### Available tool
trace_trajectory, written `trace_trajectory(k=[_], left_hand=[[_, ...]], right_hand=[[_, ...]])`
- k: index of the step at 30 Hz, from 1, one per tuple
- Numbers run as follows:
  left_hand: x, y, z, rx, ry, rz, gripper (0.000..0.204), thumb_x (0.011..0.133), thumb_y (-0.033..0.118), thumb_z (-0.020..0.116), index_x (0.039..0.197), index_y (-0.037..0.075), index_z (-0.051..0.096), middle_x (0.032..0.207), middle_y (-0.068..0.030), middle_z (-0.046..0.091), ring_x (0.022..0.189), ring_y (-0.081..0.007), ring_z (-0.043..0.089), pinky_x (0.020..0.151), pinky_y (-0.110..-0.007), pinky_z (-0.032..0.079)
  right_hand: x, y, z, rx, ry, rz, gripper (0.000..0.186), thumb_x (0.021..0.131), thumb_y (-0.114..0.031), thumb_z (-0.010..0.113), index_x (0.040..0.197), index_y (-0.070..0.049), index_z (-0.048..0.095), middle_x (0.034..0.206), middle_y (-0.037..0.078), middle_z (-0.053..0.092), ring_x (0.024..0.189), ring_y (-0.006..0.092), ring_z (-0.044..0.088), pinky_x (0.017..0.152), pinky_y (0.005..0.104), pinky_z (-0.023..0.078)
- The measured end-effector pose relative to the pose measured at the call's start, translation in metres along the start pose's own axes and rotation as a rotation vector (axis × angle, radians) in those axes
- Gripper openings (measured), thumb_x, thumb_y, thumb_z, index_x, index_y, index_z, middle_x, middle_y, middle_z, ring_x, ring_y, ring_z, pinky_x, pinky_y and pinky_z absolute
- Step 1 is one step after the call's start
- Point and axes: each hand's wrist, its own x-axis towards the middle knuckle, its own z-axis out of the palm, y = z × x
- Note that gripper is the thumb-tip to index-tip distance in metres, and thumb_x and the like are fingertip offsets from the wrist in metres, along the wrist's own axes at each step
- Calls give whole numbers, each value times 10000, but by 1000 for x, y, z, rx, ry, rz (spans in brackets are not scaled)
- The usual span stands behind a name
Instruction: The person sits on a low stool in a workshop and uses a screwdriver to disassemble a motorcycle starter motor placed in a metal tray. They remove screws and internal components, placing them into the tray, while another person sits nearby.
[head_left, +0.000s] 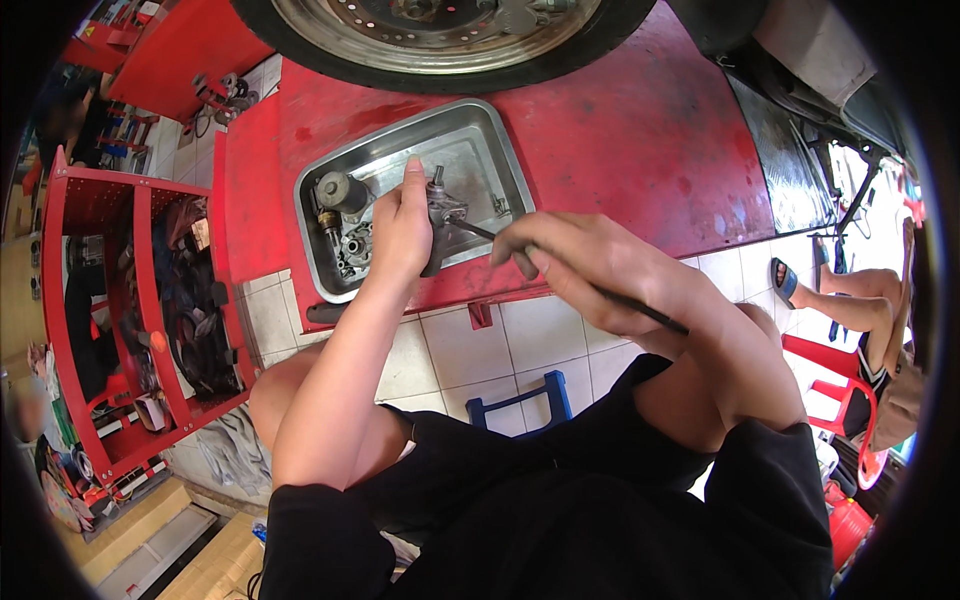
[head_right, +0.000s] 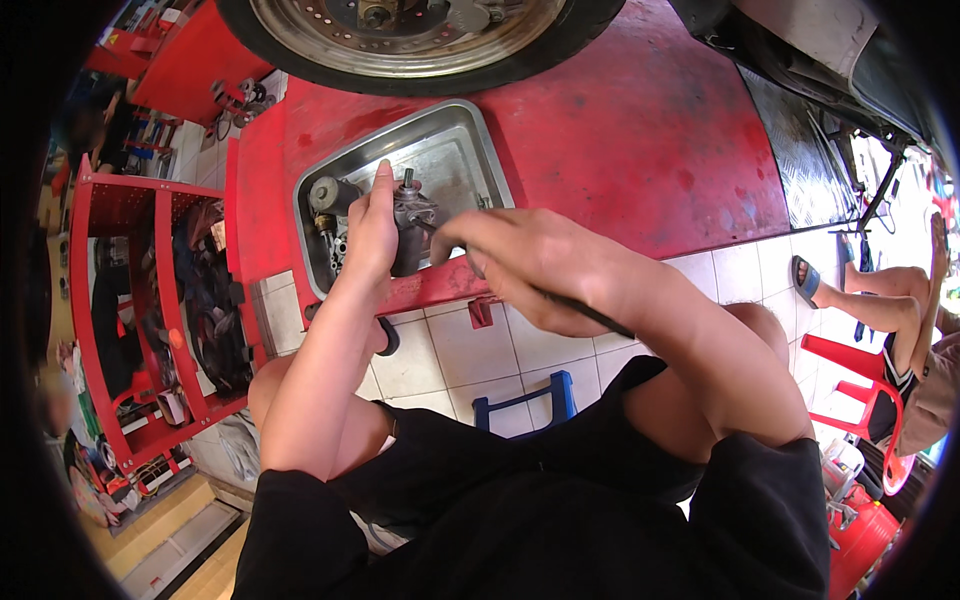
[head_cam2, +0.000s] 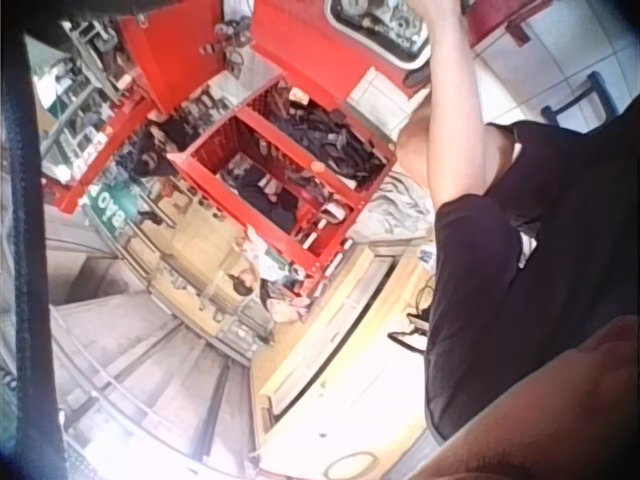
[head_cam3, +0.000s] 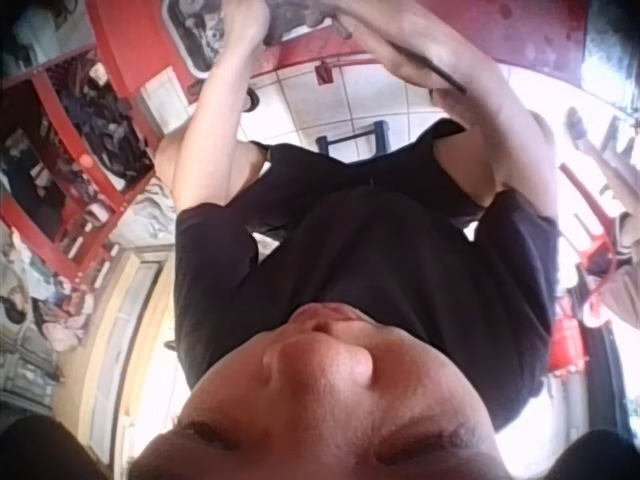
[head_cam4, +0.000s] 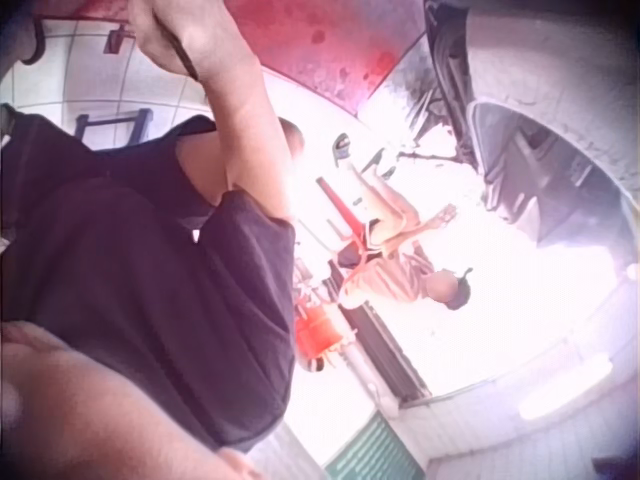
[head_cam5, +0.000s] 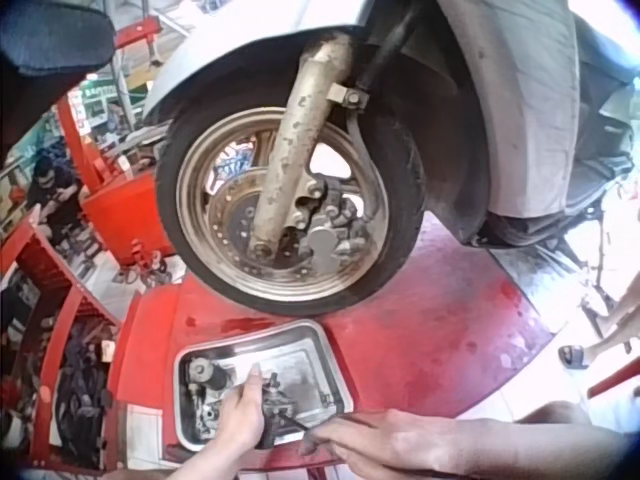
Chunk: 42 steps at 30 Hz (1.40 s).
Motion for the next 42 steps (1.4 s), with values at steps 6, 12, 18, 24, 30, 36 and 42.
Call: trace_trajectory(k=[6,12,18,24,30,36,42], left_hand=[[2,3,-6,153,-71,6,696,1016,552,444,1060,-105,668,930,-142,684,891,-176,604,860,-310,458],[-1,12,-3,100,-45,4,710,1007,571,450,1026,-102,672,882,-127,674,848,-180,599,828,-316,465],[12,-3,-9,277,1,35,694,1003,567,441,879,-73,680,692,-109,621,715,-199,584,743,-365,467],[3,7,-15,525,-48,137,693,993,558,441,788,-68,657,657,-180,619,711,-302,626,748,-418,469],[2,15,-21,532,-66,105,685,986,551,460,811,-81,659,661,-194,623,712,-309,633,748,-416,472],[8,7,-14,362,-63,133,694,985,569,477,949,-88,699,733,-165,657,774,-233,633,793,-370,478],[7,8,-2,247,-58,74,709,994,566,476,1005,-109,692,787,-137,664,819,-210,619,825,-341,468]], right_hand=[[-4,-4,7,-379,-80,-248,240,775,-92,598,991,4,552,882,149,537,850,328,563,782,410,467],[-1,1,-2,-374,-72,-262,202,811,-135,570,960,1,562,861,137,544,841,315,570,778,402,468],[-2,-1,15,-527,-30,-327,215,751,-89,617,952,-14,623,829,96,521,780,259,549,706,368,459],[-8,-17,27,-730,-116,-306,209,811,-173,572,948,-33,642,853,58,546,815,207,559,729,328,448],[-6,-20,29,-768,-49,-323,195,810,-184,583,911,-28,644,847,49,574,837,198,576,749,317,453],[4,-12,26,-339,349,-249,206,865,-179,711,829,-24,580,701,112,566,655,304,598,611,395,501],[1,-14,17,-216,329,122,260,894,-158,704,722,4,596,591,146,567,504,328,564,460,394,426]])
